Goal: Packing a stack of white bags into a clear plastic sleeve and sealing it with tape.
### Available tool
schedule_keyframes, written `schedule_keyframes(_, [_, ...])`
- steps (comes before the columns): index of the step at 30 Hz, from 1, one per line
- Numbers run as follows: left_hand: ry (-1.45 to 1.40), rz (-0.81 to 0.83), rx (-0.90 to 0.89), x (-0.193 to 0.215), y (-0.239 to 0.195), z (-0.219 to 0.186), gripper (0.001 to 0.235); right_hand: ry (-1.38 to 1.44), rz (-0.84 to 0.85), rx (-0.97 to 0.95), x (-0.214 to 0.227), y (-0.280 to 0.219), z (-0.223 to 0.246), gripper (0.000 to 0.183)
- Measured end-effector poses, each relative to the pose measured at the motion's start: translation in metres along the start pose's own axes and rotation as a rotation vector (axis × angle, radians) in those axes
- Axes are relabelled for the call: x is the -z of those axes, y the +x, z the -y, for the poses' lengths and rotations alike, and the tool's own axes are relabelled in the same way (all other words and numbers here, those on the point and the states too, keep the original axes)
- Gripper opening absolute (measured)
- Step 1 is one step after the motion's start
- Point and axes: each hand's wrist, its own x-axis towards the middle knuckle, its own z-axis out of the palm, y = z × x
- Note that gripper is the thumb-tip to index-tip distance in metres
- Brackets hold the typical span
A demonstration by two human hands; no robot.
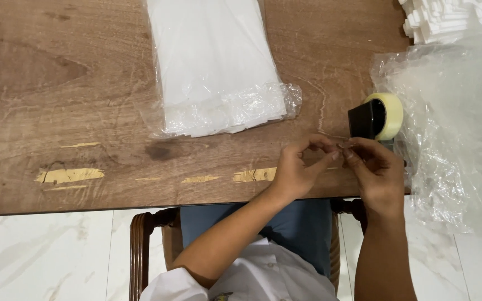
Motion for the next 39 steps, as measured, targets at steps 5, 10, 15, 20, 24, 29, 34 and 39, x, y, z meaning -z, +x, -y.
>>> schedule_keyframes(5, [0.046,-0.038,-0.063,0.014,0.000,-0.008,0.019,0.147,0.035,0.021,-0.018,0.015,-0.014,0.008])
schedule_keyframes(10, [0.094,-0.037,-0.202,0.042,0.015,-0.022,0.018,0.317,0.054,0.048,-0.040,0.037,-0.020,0.007])
schedule_keyframes(15, [0.564,-0.098,-0.370,0.093,0.052,-0.037,0.017,0.384,0.107,0.099,-0.060,0.074,-0.009,0.006])
schedule_keyframes(20, [1.057,0.080,-0.160,0.120,0.095,-0.027,0.027,0.228,0.256,0.106,-0.073,0.135,-0.075,0.017])
schedule_keyframes(24, [1.198,0.235,-0.100,0.124,0.111,-0.023,0.032,0.120,0.331,0.046,-0.085,0.152,-0.089,0.024])
schedule_keyframes(29, [1.115,0.242,-0.088,0.127,0.113,-0.022,0.024,0.087,0.366,0.096,-0.091,0.153,-0.077,0.026])
schedule_keyframes(34, [0.984,0.229,-0.071,0.128,0.109,-0.024,0.016,0.127,0.387,0.090,-0.096,0.142,-0.060,0.021])
schedule_keyframes(39, [0.829,0.193,-0.014,0.129,0.112,-0.021,0.013,0.258,0.371,0.082,-0.100,0.139,-0.053,0.017])
